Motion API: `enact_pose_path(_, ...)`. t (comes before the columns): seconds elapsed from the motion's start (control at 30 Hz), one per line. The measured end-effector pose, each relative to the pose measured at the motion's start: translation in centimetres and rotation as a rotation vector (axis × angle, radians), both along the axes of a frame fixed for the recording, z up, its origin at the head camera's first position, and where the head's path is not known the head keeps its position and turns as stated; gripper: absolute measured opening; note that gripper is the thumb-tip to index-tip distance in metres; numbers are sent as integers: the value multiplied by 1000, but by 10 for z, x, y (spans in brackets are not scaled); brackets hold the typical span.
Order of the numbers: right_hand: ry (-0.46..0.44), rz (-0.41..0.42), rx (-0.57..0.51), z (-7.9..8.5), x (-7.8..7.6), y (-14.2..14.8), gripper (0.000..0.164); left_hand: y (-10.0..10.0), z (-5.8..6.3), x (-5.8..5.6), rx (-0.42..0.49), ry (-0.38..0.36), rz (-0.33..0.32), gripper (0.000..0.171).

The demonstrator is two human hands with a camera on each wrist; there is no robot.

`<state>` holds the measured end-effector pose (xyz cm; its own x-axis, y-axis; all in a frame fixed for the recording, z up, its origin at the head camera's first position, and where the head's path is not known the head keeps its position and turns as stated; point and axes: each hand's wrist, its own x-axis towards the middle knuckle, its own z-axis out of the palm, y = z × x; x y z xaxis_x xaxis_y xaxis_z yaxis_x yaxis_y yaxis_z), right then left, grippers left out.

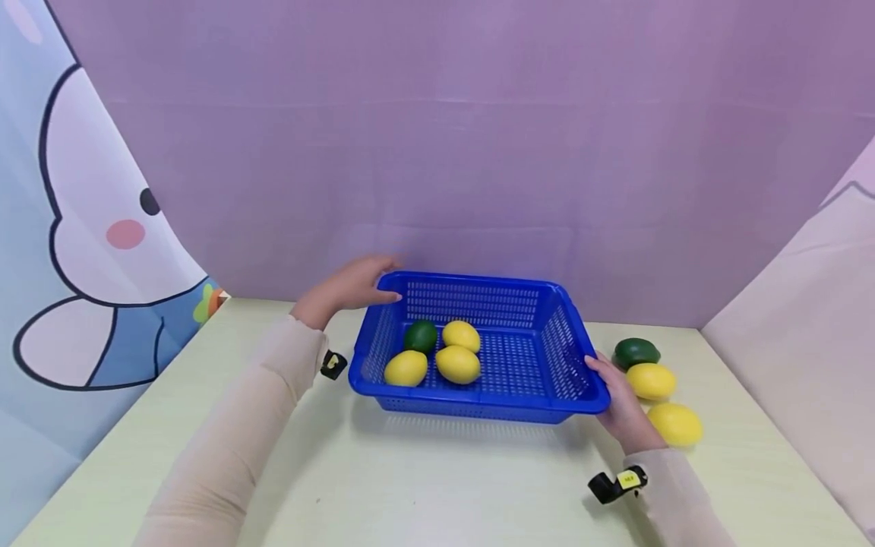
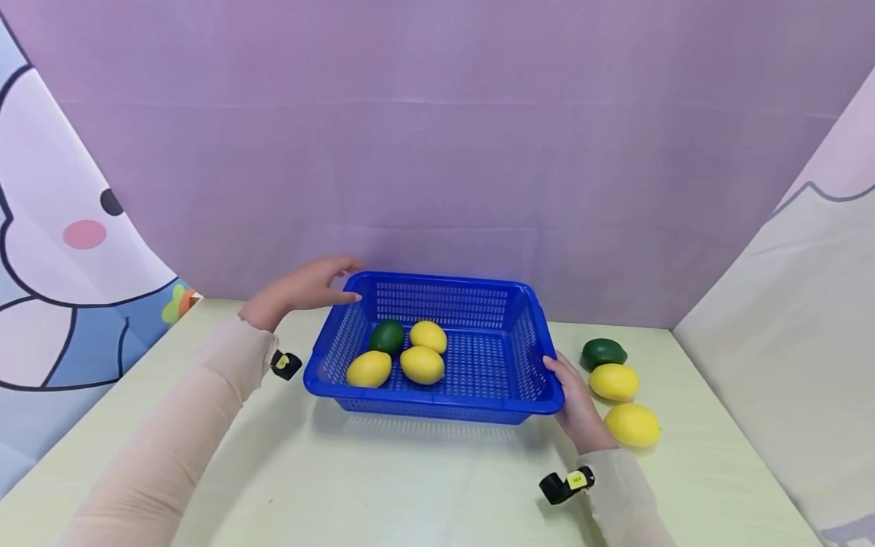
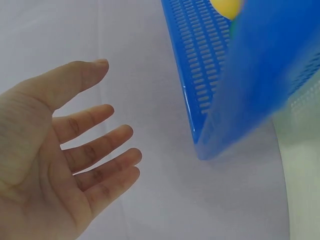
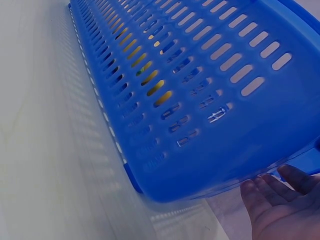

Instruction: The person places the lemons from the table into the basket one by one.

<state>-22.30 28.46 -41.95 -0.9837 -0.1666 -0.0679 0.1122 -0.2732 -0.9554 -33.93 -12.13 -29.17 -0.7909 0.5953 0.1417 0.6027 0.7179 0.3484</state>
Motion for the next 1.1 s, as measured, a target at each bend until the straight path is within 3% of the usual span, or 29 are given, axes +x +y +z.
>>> enact_pose_path(0.2, 3, -1, 8, -1, 0, 0, 61, -11, -8, 10, 21, 0, 38, 52)
enact_pose_path(0.37, 11, 0, 20, 1, -1, 0, 63, -21, -15, 16, 61, -41, 88, 53)
enact_pose_path(0.8, -9, -21, 56, 0, 0, -1, 64, -37, -40, 22, 180, -123, 157, 57)
enact_pose_path(1.1, 0, -8, 53, 0, 1, -1, 65, -35, -59, 22, 279, -162, 129, 59)
